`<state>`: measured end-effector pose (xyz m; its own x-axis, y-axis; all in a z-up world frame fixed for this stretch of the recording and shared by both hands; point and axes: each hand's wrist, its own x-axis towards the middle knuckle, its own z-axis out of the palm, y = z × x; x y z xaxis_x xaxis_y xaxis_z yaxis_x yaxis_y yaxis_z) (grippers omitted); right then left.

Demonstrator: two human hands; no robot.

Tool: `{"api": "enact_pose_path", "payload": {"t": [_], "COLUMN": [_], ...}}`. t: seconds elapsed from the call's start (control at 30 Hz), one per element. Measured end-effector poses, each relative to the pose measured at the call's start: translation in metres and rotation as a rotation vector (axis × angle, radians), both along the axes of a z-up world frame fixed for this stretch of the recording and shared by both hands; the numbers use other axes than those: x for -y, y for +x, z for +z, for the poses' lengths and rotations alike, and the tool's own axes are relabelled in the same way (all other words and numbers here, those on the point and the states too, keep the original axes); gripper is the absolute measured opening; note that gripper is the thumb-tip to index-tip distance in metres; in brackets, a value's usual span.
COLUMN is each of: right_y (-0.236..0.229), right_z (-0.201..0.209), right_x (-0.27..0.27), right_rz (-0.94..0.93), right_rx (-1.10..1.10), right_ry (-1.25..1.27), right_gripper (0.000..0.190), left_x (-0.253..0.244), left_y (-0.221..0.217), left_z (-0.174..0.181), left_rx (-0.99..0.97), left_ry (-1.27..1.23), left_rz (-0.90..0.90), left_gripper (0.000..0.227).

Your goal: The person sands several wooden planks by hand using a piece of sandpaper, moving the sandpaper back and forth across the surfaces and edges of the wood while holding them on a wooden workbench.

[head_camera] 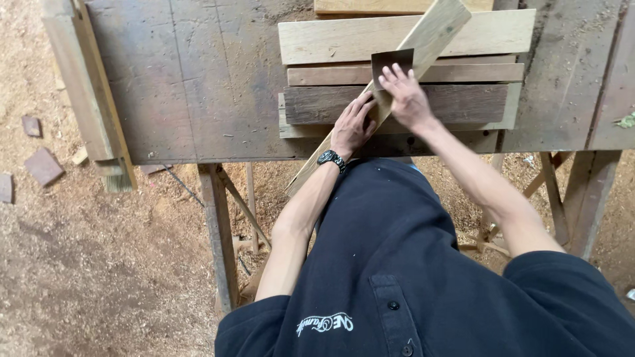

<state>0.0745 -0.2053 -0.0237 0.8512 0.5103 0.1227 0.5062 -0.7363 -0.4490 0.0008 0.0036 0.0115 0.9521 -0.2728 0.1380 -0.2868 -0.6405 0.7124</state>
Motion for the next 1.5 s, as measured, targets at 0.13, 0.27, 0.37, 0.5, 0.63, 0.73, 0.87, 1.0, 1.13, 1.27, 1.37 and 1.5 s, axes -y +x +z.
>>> {"api": "enact_pose_path", "payload": {"t": [0.13, 0.27, 0.37, 0.5, 0.63, 0.73, 0.87, 1.0, 1.13, 1.27, 1.37, 1.5], "right_y": [0.058, 0.098, 0.069, 0.02, 0.064, 0.113, 0.109, 0.053, 0.067, 0.132, 0.137, 0.078], "right_z": [0.0, -0.014, -0.021, -0.006, 0.009, 0.006, -0.013, -0.014, 0.0, 0.003, -0.009, -0.027], "right_x": [0.05, 0.063, 0.031, 0.011, 0.037, 0.063, 0.039, 0.012, 0.033, 0.079, 0.081, 0.044], "right_rz": [-0.057, -0.435, -0.385, 0.033, 0.159, -0.15, -0.362, 0.006, 0.266, -0.04, -0.277, -0.216], "right_rx": [-0.026, -0.011, 0.11, 0.001, -0.1, -0.06, -0.024, 0.073, -0.01, -0.038, -0.045, -0.077], "right_ry": [-0.043, 0.062, -0.005, 0.017, -0.054, 0.055, 0.127, 0.096, 0.098, 0.16, 0.216, 0.23], "right_gripper": [0.043, 0.037, 0.038, 0.047, 0.045, 0.05, 0.04, 0.045, 0.041, 0.043, 0.042, 0.041], "left_x": [0.002, 0.002, 0.0, 0.002, 0.001, 0.004, 0.005, 0.005, 0.004, 0.009, 0.008, 0.012], "left_y": [-0.001, -0.002, -0.001, -0.002, -0.001, -0.003, -0.003, 0.0, -0.003, -0.002, -0.003, -0.002], "left_z": [0.003, 0.009, 0.012, 0.014, 0.02, 0.023, 0.026, 0.026, 0.024, 0.024, 0.025, 0.023], "left_rx": [-0.026, -0.014, -0.026, -0.028, -0.024, -0.008, -0.001, -0.012, -0.031, 0.042, 0.044, -0.006], "left_ry": [0.012, 0.009, 0.013, -0.002, 0.016, 0.034, 0.035, 0.048, 0.072, 0.094, 0.109, 0.118], "left_rz": [0.016, 0.039, 0.026, 0.03, 0.036, 0.056, 0.062, 0.034, 0.05, 0.071, 0.081, 0.081], "left_gripper": [0.052, 0.05, 0.051, 0.05, 0.049, 0.046, 0.047, 0.052, 0.052, 0.046, 0.044, 0.047]}}
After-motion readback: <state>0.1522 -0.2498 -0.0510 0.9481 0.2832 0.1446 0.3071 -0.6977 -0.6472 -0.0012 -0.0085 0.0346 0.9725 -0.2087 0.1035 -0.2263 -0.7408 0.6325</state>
